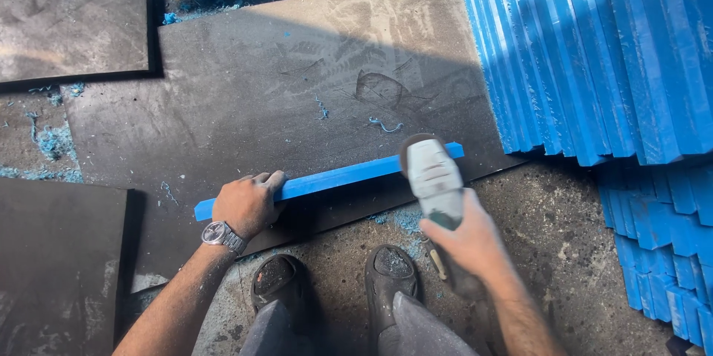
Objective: Smoothing the edges of manufactured blue plastic blocks using a handheld angle grinder.
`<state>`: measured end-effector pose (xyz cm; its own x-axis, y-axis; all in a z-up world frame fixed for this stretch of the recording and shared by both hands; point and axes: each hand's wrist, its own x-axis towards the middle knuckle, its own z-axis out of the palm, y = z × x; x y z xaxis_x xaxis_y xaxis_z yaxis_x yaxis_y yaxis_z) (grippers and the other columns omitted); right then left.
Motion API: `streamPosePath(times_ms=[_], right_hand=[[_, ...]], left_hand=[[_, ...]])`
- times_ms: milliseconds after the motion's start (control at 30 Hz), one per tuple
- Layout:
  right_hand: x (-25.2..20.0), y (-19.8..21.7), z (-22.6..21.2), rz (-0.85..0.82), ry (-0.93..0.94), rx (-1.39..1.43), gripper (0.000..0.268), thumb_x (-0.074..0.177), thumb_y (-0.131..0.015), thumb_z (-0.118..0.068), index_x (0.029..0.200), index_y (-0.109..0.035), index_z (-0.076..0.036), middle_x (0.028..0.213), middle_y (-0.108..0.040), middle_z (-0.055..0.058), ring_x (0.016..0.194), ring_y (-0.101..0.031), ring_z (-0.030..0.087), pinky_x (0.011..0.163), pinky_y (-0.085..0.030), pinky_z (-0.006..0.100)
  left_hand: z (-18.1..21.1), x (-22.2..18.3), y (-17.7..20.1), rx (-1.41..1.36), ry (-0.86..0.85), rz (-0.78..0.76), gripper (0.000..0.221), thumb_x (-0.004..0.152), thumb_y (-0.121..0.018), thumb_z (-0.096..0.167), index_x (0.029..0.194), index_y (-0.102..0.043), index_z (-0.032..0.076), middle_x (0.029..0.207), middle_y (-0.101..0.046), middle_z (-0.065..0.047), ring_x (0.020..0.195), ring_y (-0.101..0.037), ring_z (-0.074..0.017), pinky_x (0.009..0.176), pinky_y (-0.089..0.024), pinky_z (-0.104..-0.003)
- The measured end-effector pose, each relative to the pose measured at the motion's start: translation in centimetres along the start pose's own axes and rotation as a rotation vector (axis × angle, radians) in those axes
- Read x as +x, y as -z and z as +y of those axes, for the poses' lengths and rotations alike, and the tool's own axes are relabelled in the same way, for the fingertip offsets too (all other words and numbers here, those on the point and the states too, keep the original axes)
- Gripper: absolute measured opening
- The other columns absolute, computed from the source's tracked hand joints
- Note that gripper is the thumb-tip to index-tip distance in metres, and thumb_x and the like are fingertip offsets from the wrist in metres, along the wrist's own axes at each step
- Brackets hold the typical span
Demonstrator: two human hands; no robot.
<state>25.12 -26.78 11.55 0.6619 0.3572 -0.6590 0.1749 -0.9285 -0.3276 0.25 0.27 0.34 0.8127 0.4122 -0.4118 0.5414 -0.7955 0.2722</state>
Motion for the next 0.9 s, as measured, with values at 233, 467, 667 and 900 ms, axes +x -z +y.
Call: streamPosePath(times_ms=[233,467,667,900], right_hand=[[1.0,4.8,8.0,0.323,-0.065,0.283,0.068,0.074,-0.086,-0.032,0.128,-0.061,0.000,0.113,-0.071,0.014,0.101,-0.069,0.024,0.088,-0.054,0.039],[-0.1,3.4,7.4,0.306,0.010,0.371,0.066,0.075,-0.084,-0.033,0.129,-0.064,-0.001,0.114,-0.073,0.013,0.101,-0.068,0.020,0.086,-0.052,0.037],[0.0,3.1,4.9,0.274,0.002,0.279,0.065,0.078,-0.078,-0.042,0.129,-0.067,-0.004,0.112,-0.075,0.012,0.100,-0.069,0.021,0.086,-0.053,0.037],[0.8,1.3,4.3,0.271,-0.005,0.140,0.068,0.079,-0.077,-0.049,0.126,-0.063,-0.002,0.113,-0.073,0.017,0.105,-0.070,0.027,0.090,-0.053,0.042]], left_hand=[[-0.1,-0.3,-0.6,-0.040,-0.032,0.038,0.044,0.082,-0.069,0.019,0.126,-0.061,0.020,0.113,-0.073,-0.010,0.088,-0.074,-0.0325,0.071,-0.061,-0.046],[3.0,1.7,-1.7,-0.086,-0.027,-0.013,0.041,0.083,-0.067,0.019,0.123,-0.061,0.018,0.105,-0.073,-0.012,0.089,-0.072,-0.0343,0.072,-0.059,-0.048],[7.0,3.5,-3.3,-0.225,-0.248,0.268,0.040,0.082,-0.066,0.015,0.120,-0.059,0.007,0.108,-0.071,-0.015,0.101,-0.068,-0.0342,0.085,-0.055,-0.047],[3.3,-1.4,-1.6,-0.143,-0.081,0.250,0.044,0.076,-0.069,0.017,0.119,-0.060,0.011,0.104,-0.067,-0.010,0.098,-0.065,-0.0311,0.081,-0.053,-0.046]])
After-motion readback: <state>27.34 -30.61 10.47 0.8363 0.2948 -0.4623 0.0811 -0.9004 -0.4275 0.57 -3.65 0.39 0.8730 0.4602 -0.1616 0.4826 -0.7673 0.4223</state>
